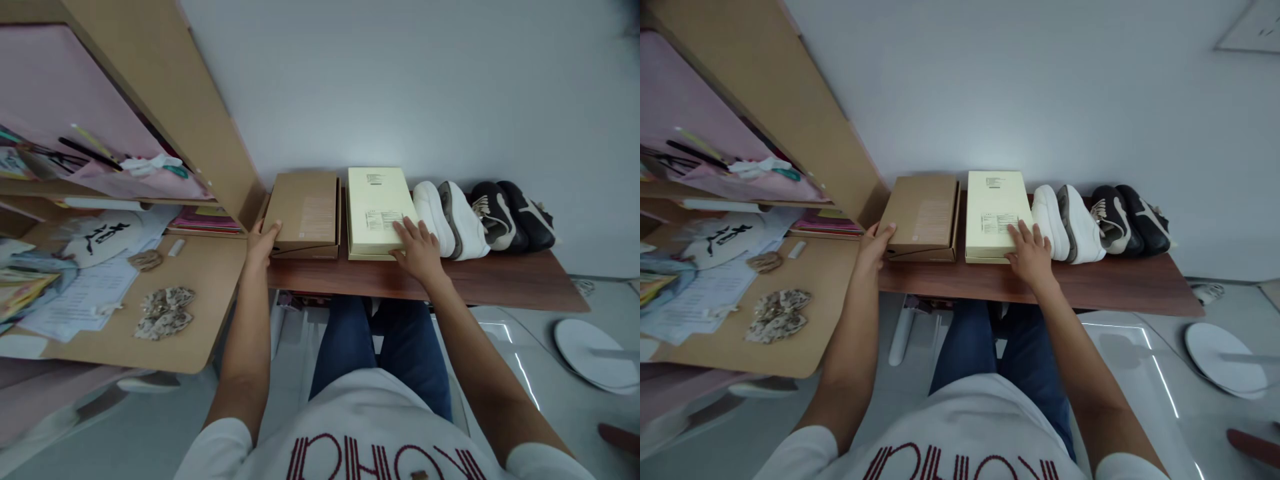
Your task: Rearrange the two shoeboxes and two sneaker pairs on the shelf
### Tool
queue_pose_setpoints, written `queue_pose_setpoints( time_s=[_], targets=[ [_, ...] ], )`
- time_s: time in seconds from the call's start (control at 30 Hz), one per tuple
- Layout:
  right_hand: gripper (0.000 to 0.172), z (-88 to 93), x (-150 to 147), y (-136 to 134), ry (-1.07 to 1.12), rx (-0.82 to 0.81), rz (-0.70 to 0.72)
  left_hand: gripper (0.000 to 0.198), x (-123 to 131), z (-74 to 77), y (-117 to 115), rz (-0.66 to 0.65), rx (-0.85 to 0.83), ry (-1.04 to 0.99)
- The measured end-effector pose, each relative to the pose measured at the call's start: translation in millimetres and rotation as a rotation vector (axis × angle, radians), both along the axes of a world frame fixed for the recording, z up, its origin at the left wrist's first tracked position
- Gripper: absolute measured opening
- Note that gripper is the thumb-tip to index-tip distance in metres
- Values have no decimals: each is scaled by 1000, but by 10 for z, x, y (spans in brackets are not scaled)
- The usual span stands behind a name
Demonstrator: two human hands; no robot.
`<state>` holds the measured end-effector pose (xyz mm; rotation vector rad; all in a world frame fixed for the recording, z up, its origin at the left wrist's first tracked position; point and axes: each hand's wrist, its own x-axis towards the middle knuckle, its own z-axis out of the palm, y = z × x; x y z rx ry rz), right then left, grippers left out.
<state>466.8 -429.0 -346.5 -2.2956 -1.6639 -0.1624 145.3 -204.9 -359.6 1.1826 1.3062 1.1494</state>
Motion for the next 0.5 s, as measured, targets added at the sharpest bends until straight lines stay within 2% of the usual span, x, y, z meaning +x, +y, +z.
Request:
queue_pose_setpoints(
  time_s=[0.1,0.17,0.23,0.3,0.4,0.5],
  targets=[
    [72,43,-133,-100,76,82,-49,64,-81,-74,11,113,63,-36],
    [67,45,-312,-200,192,247,-60,67,-174,-157,-34,135,111,-74],
    [56,-4,-580,-276,412,421,-15,70,-259,-244,-125,112,117,-94],
    [50,-104,-906,-285,734,466,80,72,-306,-309,-233,87,81,-109],
    [66,-265,-1353,-138,1162,360,152,71,-314,-352,-341,82,-18,-144],
    [90,-309,-1590,149,1278,291,112,74,-322,-358,-349,85,-66,-123]
  ],
)
